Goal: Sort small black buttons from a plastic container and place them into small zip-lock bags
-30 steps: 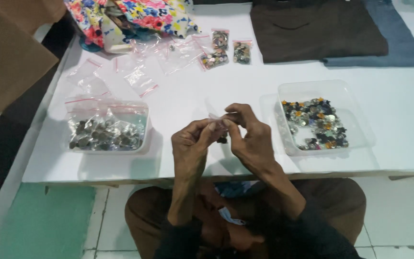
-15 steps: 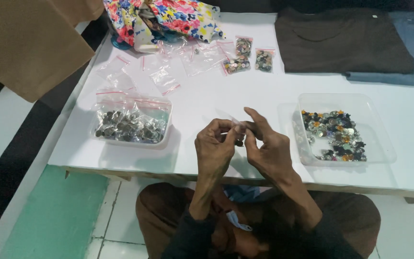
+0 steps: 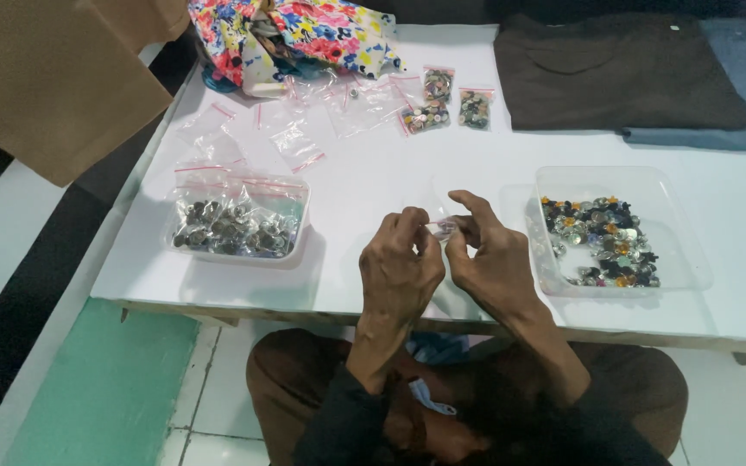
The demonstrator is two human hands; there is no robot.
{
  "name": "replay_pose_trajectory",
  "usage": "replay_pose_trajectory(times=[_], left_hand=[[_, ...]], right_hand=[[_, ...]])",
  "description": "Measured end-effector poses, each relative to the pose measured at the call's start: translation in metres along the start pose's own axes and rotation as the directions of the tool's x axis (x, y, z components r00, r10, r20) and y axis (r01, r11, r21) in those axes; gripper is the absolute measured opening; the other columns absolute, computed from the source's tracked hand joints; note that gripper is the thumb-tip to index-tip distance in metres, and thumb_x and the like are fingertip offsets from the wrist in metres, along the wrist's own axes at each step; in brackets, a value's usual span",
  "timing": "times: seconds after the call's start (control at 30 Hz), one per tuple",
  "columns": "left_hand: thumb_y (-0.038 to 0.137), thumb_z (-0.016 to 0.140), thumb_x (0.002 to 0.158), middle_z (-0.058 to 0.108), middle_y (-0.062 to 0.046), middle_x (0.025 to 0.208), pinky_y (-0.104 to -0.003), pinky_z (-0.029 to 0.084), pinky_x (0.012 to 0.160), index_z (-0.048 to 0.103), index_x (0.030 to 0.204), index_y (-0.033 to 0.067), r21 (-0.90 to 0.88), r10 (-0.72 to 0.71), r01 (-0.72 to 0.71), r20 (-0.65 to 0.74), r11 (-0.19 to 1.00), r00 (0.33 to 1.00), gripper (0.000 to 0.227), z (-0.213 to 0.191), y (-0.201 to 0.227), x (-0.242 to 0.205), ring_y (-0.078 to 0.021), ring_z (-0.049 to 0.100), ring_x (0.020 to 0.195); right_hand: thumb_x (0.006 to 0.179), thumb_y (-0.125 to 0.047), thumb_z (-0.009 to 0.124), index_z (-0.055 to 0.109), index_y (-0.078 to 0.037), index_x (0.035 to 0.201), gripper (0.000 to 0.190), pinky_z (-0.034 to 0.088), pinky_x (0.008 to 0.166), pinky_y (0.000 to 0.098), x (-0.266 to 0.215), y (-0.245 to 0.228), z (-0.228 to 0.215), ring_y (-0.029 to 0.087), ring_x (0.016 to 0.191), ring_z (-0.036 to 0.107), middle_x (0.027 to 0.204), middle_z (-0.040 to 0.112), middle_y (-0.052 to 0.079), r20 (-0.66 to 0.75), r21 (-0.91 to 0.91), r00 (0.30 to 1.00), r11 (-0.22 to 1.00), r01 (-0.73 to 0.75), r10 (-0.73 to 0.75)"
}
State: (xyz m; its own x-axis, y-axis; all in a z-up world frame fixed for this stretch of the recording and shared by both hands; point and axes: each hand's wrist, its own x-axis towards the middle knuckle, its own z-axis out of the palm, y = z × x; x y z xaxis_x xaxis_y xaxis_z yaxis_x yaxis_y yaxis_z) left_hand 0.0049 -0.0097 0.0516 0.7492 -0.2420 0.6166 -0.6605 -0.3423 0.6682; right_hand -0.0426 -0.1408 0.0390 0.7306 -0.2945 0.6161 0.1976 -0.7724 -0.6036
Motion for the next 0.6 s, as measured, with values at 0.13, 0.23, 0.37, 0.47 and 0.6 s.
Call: replay_pose_trajectory(times=[0.13, 0.23, 0.37, 0.47, 0.6], left_hand=[[-0.003, 0.060, 0.085, 0.061, -0.012, 0.068, -0.040, 0.055, 0.049, 0.065, 0.094, 0.0051, 0.059, 0.040, -0.043, 0.050, 0.997, 0.998, 0.013, -0.001, 0.000, 0.009, -0.0325, 0.069, 0.057], [0.002, 0.060, 0.084, 0.061, -0.009, 0.066, -0.038, 0.054, 0.047, 0.067, 0.091, 0.0071, 0.017, 0.006, -0.007, 0.053, 1.000, 0.999, 0.012, -0.003, -0.005, 0.014, -0.0299, 0.069, 0.055], [0.003, 0.060, 0.083, 0.062, -0.016, 0.063, -0.038, 0.053, 0.048, 0.070, 0.090, 0.0030, -0.140, -0.042, 0.063, 0.147, 0.988, 0.988, 0.012, -0.013, -0.003, 0.023, -0.0344, 0.069, 0.057], [0.005, 0.060, 0.082, 0.064, -0.015, 0.063, -0.035, 0.053, 0.049, 0.071, 0.090, 0.0029, -0.203, -0.107, 0.153, 0.219, 0.967, 0.970, 0.014, -0.020, -0.006, 0.027, -0.0288, 0.068, 0.055], [0.012, 0.069, 0.081, 0.072, -0.017, 0.077, -0.037, 0.057, 0.054, 0.074, 0.105, 0.0074, -0.250, -0.120, 0.216, 0.349, 0.944, 0.929, 0.025, -0.034, 0.006, 0.036, -0.0287, 0.074, 0.062]], right_hand=[[0.088, 0.006, 0.065, 0.060, -0.005, 0.132, 0.045, 0.064, 0.072, 0.0420, 0.003, -0.015, -0.002, 0.037, 0.090, 0.075, 0.098, 0.076, 0.025, -0.040, -0.034, 0.995, 0.995, 0.094, -0.096], [0.091, 0.002, 0.069, 0.060, -0.003, 0.123, 0.033, 0.062, 0.079, 0.0396, 0.003, -0.019, -0.012, 0.035, 0.104, 0.073, 0.124, 0.071, 0.020, -0.007, -0.236, 0.940, 0.914, 0.331, -0.342], [0.095, -0.006, 0.063, 0.070, -0.015, 0.108, 0.018, 0.059, 0.090, 0.0398, 0.005, -0.011, -0.019, 0.031, 0.113, 0.070, 0.135, 0.064, 0.012, 0.183, -0.407, 0.878, 0.779, 0.477, -0.442], [0.093, -0.011, 0.067, 0.072, -0.021, 0.110, 0.020, 0.059, 0.087, 0.0417, 0.012, -0.011, -0.035, 0.034, 0.111, 0.071, 0.127, 0.067, 0.012, 0.288, -0.384, 0.857, 0.769, 0.511, -0.427], [0.095, -0.003, 0.065, 0.074, -0.011, 0.110, 0.019, 0.065, 0.072, 0.0345, 0.028, -0.025, -0.054, 0.030, 0.085, 0.078, 0.108, 0.074, 0.018, 0.447, -0.317, 0.856, 0.849, 0.422, -0.259]])
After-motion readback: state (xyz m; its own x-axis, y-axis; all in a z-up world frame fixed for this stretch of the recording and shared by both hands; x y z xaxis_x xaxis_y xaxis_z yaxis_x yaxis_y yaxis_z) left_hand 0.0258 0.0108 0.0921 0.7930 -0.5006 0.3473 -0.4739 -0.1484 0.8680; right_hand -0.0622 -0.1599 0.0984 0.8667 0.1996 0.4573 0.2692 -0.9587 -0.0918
